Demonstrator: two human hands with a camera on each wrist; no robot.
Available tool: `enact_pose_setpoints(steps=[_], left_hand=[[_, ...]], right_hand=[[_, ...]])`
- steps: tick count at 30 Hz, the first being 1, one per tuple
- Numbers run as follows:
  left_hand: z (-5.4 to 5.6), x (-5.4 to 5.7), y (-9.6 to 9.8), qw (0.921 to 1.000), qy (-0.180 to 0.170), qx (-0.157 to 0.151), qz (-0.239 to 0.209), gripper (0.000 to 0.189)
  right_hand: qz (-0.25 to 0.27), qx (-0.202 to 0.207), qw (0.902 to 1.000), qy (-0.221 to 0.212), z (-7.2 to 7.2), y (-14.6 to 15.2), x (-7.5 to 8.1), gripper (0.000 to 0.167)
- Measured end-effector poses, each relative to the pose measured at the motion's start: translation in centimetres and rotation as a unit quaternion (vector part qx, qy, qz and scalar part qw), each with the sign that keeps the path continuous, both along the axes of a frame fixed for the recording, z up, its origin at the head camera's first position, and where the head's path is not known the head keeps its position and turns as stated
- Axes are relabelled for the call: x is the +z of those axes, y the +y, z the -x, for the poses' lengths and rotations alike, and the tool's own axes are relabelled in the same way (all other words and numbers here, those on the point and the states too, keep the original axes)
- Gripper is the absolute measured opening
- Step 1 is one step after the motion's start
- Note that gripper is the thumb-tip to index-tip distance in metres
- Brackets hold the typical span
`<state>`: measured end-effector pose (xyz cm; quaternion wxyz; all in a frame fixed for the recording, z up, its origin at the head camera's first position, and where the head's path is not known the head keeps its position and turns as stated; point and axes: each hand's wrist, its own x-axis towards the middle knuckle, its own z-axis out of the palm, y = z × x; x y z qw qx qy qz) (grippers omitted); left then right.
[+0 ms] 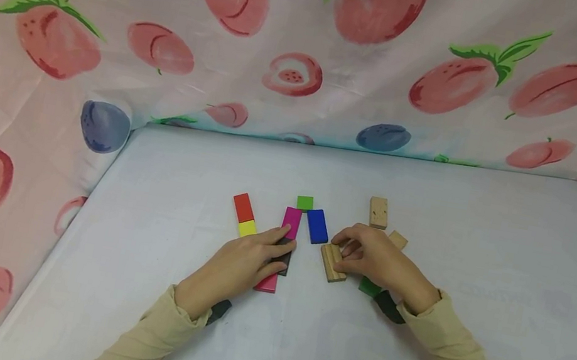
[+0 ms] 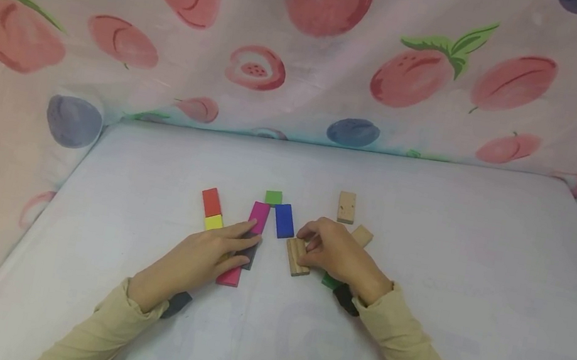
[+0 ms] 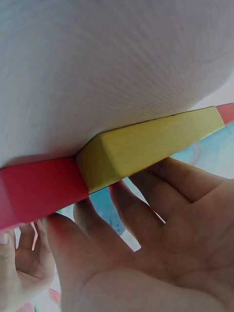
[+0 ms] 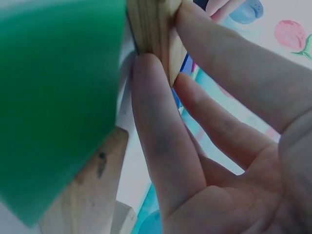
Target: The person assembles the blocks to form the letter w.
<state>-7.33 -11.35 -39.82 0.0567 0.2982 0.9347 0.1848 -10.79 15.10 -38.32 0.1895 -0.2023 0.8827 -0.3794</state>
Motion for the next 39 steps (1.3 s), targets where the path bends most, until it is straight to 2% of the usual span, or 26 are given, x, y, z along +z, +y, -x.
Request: enact_pose_setpoints(steps=[23, 39], left_hand=[[0.1, 0.0, 0.0, 1.0000, 0.005, -0.004, -0.003, 0.047], [0.0, 0.1, 0.0, 0.9999, 0.000, -0.003, -0.010, 0.046]], right_hand=[[0.024, -0.004, 0.9997, 0.002, 0.2, -0.7, -0.4, 0.030], [0.016, 0.002, 0.9997, 0.018, 0.2, -1.0, -0.6, 0.029]])
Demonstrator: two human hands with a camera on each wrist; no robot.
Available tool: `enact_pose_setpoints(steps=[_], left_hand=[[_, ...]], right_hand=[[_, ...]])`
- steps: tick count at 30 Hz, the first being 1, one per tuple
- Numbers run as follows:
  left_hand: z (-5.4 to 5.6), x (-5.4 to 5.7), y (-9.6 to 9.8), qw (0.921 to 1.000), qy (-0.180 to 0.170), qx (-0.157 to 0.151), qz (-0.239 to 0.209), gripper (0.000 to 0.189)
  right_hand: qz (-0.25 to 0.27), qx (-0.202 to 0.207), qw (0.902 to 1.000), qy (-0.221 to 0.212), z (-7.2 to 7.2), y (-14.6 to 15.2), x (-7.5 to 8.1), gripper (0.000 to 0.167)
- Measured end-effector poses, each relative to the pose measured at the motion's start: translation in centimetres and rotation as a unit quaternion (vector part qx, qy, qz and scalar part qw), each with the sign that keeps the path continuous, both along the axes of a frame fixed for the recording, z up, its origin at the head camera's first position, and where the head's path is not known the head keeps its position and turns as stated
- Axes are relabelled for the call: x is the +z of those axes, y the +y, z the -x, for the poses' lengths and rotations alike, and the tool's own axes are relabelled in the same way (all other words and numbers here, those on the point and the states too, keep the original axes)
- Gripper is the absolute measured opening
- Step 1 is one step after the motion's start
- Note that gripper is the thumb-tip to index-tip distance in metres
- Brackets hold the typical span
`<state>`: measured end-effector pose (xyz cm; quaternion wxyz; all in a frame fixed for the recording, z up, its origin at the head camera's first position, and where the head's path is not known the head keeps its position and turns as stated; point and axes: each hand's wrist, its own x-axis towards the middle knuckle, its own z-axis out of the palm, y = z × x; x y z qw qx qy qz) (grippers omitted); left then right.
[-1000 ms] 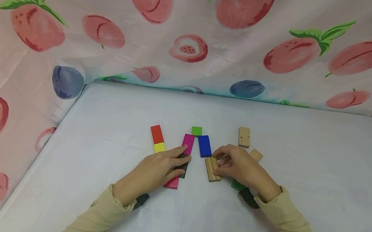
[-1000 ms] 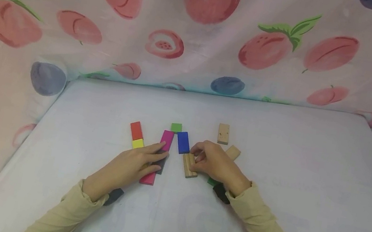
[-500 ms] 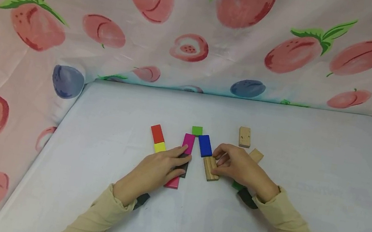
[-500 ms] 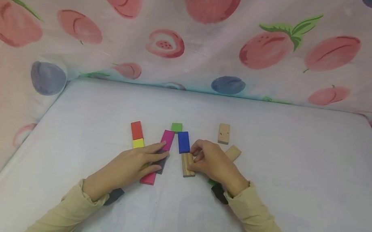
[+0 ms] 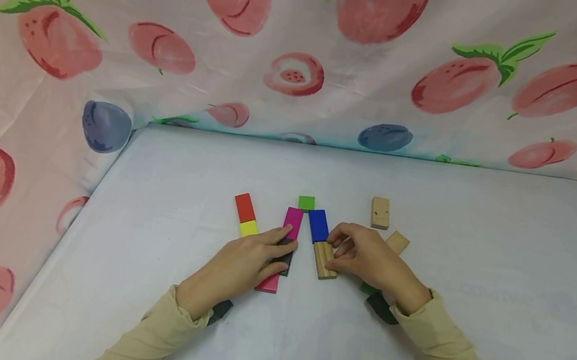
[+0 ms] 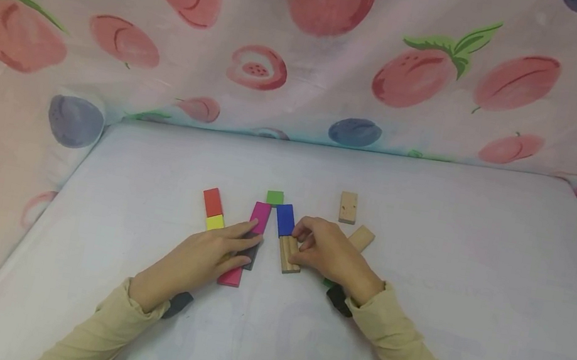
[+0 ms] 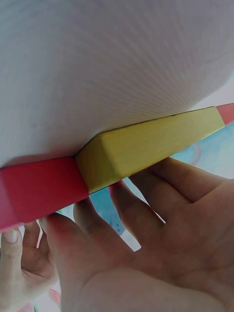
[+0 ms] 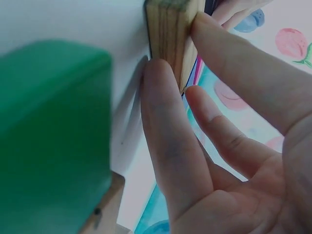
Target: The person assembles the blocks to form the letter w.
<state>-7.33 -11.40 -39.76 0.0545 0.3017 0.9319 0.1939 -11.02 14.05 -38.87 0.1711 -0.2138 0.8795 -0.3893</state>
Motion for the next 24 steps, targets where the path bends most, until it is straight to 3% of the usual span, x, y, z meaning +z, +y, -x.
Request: enact_pose_setpoints(steps=[24], left_hand=[[0.00, 0.19, 0.05, 0.9999, -0.005, 0.000, 0.011, 0.047]], right_hand=[[0.000, 0.002, 0.9999, 0.012, -0.22, -0.02, -0.04, 0.028]])
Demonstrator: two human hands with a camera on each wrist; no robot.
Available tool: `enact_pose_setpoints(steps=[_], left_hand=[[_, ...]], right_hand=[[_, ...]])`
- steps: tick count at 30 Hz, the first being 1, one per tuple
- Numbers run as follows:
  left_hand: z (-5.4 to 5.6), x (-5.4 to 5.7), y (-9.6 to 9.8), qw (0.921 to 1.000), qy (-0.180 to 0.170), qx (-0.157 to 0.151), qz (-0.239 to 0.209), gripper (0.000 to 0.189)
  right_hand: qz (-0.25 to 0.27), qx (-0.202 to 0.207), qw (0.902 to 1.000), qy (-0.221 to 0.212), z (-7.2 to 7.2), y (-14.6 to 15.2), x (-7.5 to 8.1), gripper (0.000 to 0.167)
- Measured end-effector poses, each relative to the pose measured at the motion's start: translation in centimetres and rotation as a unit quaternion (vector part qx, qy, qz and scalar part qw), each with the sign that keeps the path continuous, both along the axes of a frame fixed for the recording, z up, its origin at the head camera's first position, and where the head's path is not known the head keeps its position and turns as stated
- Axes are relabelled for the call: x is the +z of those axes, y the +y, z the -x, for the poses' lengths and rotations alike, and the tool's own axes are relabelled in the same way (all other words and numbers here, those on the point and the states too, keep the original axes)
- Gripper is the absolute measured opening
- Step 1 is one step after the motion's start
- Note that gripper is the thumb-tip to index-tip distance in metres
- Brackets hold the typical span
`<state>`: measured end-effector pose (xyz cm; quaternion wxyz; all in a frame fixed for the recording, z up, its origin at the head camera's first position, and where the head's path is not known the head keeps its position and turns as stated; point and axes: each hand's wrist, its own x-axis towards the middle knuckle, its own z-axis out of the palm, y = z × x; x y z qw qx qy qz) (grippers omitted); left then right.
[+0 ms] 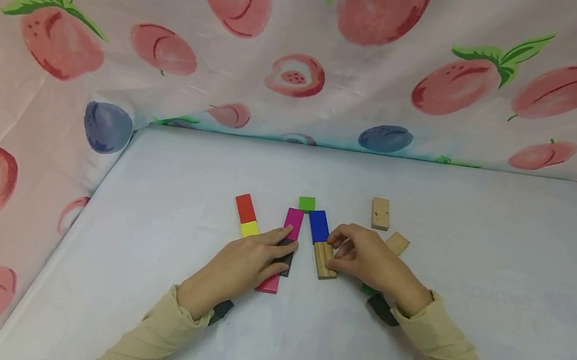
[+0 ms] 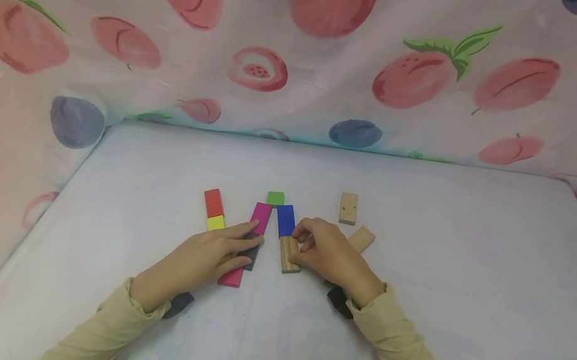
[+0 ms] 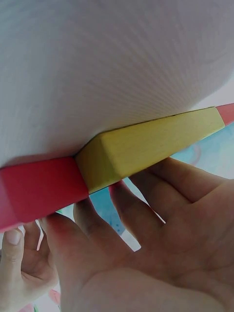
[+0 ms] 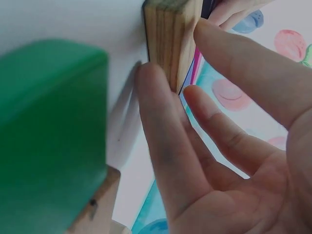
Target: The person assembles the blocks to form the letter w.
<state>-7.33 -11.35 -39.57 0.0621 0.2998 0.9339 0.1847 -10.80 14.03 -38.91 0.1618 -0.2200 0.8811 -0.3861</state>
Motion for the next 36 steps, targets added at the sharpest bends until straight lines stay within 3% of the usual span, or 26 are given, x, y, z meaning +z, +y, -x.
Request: enact_pose_setpoints(steps=[11, 24, 36], left_hand=[[0.0, 0.1, 0.0, 1.0000, -0.001, -0.001, -0.002, 0.048], [-0.1, -0.1, 0.0, 0.9999, 0.012, -0.004, -0.010, 0.046], [-0.1, 0.0, -0.1, 0.9999, 0.009, -0.006, -0.012, 0.047]], right_hand=[[-0.014, 0.010, 0.9998, 0.013, -0.5, 0.9, 1.0, 0.028], [-0.061, 0.063, 0.9950, 0.047, -1.4, 2.6, 1.6, 0.029], [-0.081, 0.077, 0.9916, 0.065, -2.0, 4.2, 2.1, 0.026]])
